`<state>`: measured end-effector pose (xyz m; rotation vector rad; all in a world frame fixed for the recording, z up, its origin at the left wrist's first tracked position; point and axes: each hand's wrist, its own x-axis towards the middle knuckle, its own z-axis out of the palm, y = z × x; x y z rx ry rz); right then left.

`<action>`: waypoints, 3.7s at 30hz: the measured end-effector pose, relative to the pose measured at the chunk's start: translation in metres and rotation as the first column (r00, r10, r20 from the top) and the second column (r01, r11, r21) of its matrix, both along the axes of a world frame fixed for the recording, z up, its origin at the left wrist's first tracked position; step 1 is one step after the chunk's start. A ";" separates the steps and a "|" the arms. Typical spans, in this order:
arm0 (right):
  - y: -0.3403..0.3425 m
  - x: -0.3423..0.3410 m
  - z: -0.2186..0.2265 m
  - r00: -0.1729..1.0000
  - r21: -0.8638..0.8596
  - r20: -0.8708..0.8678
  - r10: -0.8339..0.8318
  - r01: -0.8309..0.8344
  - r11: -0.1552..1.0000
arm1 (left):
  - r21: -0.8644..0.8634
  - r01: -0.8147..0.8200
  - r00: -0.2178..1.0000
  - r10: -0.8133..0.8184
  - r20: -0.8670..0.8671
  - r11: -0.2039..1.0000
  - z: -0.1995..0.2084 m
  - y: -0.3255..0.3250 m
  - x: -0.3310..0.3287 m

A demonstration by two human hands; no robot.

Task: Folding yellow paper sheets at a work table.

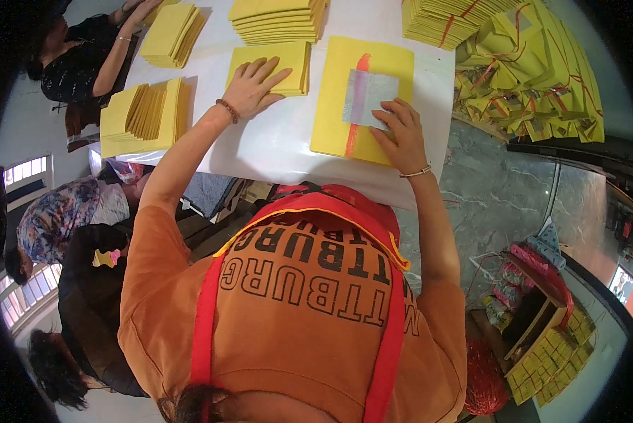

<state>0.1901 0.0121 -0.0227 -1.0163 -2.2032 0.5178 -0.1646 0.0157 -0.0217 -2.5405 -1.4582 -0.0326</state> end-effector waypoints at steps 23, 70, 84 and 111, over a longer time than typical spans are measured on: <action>0.004 0.004 -0.013 0.992 -0.180 -0.125 0.009 -0.031 0.983 | -0.171 0.431 0.733 -0.233 0.639 0.886 0.036 -0.046 0.114; 0.016 0.021 -0.016 0.962 -0.283 -0.193 0.194 -0.244 0.928 | -0.815 0.376 0.449 0.683 0.577 0.441 0.038 -0.010 0.103; 0.016 0.020 -0.011 0.953 -0.392 -0.296 0.065 -0.183 0.902 | -0.365 0.377 0.587 0.085 0.805 0.851 0.044 -0.018 0.084; -0.025 0.010 0.018 0.929 -0.702 -0.204 -0.309 0.081 0.708 | -0.770 -0.023 0.528 0.662 0.533 0.638 0.032 -0.029 0.115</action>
